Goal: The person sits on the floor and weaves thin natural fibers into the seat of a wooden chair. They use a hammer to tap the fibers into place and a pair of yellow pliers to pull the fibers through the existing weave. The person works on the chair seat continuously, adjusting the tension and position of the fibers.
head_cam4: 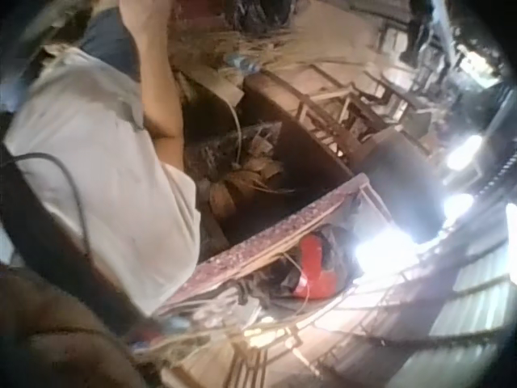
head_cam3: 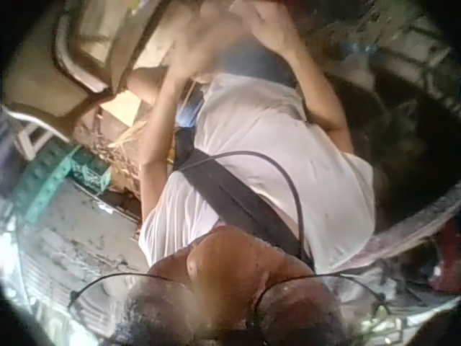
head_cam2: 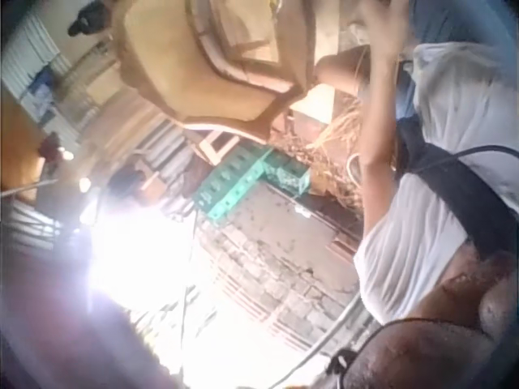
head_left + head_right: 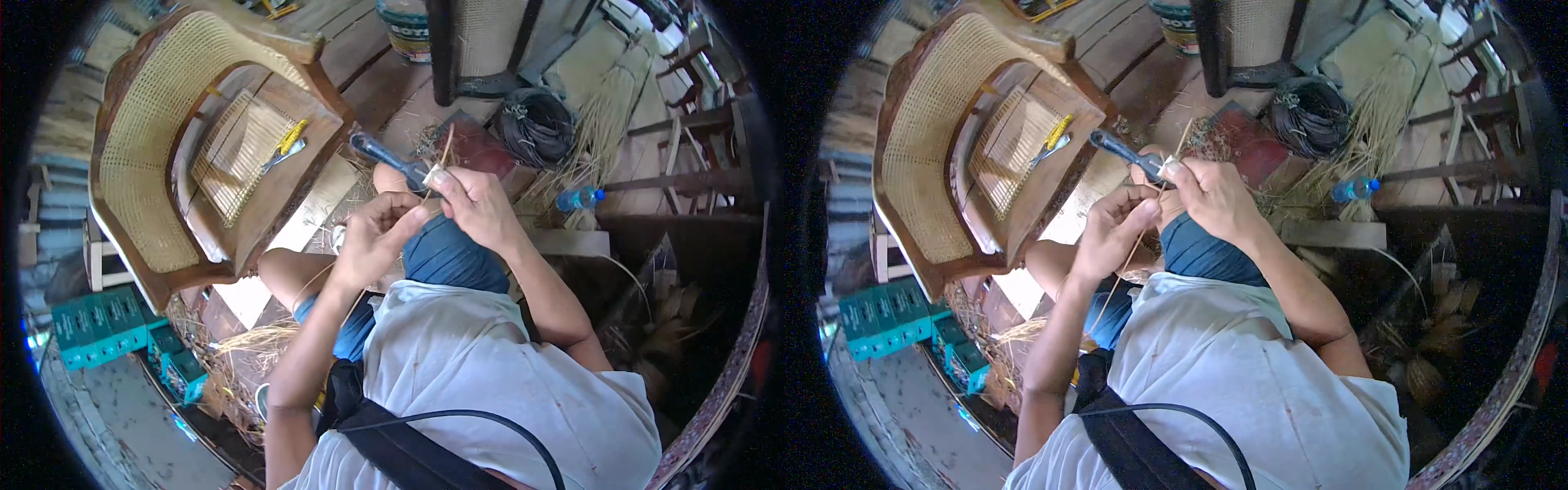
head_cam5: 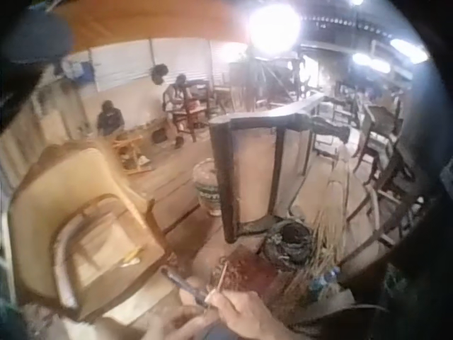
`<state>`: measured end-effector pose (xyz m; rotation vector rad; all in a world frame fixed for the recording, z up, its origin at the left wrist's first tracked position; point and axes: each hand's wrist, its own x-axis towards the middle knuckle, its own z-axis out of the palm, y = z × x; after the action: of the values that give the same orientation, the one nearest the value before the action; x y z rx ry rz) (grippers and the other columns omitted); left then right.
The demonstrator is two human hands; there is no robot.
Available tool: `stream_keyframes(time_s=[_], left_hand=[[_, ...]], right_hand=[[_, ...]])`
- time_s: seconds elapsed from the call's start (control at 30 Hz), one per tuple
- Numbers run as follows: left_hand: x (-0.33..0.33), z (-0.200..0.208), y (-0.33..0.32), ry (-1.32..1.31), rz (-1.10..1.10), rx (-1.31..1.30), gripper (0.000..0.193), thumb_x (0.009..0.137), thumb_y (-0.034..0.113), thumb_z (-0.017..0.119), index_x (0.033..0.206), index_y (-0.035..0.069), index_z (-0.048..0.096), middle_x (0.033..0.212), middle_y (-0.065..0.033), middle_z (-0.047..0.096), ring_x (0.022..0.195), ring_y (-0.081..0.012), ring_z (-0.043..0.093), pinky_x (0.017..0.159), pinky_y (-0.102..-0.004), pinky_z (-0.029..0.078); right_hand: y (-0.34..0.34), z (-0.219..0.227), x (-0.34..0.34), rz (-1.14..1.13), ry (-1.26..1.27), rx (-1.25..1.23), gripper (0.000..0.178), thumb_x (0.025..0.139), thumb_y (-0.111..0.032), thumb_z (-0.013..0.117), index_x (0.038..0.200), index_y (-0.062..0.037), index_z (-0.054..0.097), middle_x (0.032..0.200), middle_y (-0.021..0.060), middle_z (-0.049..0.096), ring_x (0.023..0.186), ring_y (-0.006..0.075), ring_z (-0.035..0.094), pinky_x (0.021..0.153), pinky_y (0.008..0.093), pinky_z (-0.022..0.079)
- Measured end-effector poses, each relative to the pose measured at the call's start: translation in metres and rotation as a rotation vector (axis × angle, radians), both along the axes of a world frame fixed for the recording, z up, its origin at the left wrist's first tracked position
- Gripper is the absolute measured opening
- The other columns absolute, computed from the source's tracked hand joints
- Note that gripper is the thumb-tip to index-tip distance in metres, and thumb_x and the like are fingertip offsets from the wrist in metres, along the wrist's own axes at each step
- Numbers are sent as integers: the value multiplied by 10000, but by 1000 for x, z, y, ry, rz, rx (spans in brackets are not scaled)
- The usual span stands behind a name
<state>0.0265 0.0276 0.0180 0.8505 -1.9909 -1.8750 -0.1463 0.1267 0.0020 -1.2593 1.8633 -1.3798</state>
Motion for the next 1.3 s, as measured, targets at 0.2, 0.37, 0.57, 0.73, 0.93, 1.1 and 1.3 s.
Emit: stream_keyframes(time_s=[0.2, 0.37, 0.57, 0.73, 0.93, 1.1, 1.3], left_hand=[[-21, -16, 17, 2, 78, 159, 198, 932, 173, 651, 835, 2, 669, 637, 16, 566, 526, -28, 479, 473, -202, 380], [-12, -12, 14, -121, 23, 112, 199, 932, 169, 647, 801, 19, 649, 619, 13, 568, 471, -30, 466, 433, -192, 361], [2, -21, 17, -116, 59, 256, 174, 935, 170, 640, 843, 23, 648, 674, 1, 594, 509, -38, 510, 463, -190, 412], [-1, -21, 22, -103, 70, 264, 169, 939, 162, 634, 896, 1, 662, 673, 7, 589, 500, -40, 526, 449, -200, 430], [1, -24, 28, -38, 86, 282, 176, 941, 148, 625, 866, -9, 654, 656, -1, 581, 498, -51, 541, 457, -199, 441], [11, -15, 27, -175, 52, 213, 211, 955, 168, 603, 845, -5, 653, 658, -9, 589, 501, -54, 545, 444, -205, 446], [6, -15, 29, -129, 93, 238, 197, 952, 167, 603, 870, -4, 660, 652, -6, 587, 520, -46, 545, 458, -203, 480]], right_hand=[[16, -7, 4, 41, -106, 66, 449, 1017, -373, 441, 817, -11, 616, 564, 40, 537, 483, 107, 525, 459, 296, 424], [21, -21, 3, 44, -177, 100, 444, 1014, -366, 448, 814, -7, 617, 568, 29, 539, 454, 97, 505, 431, 285, 400], [20, -14, -5, 53, -318, 230, 444, 1010, -375, 459, 807, -12, 613, 572, 18, 535, 454, 85, 504, 429, 277, 398], [23, -6, 1, 145, -206, 213, 436, 1012, -351, 445, 881, 12, 647, 589, 121, 593, 526, 193, 603, 523, 344, 479], [23, -6, 1, 156, -275, 329, 482, 1015, -389, 436, 820, 18, 606, 573, 95, 575, 520, 185, 595, 518, 343, 478], [24, -7, -3, 90, -179, 233, 444, 1013, -343, 454, 813, 18, 618, 583, 119, 595, 530, 211, 614, 527, 363, 485], [26, -20, 9, 199, -44, 167, 457, 1011, -382, 442, 883, 9, 640, 576, 104, 581, 530, 192, 602, 526, 357, 478]])
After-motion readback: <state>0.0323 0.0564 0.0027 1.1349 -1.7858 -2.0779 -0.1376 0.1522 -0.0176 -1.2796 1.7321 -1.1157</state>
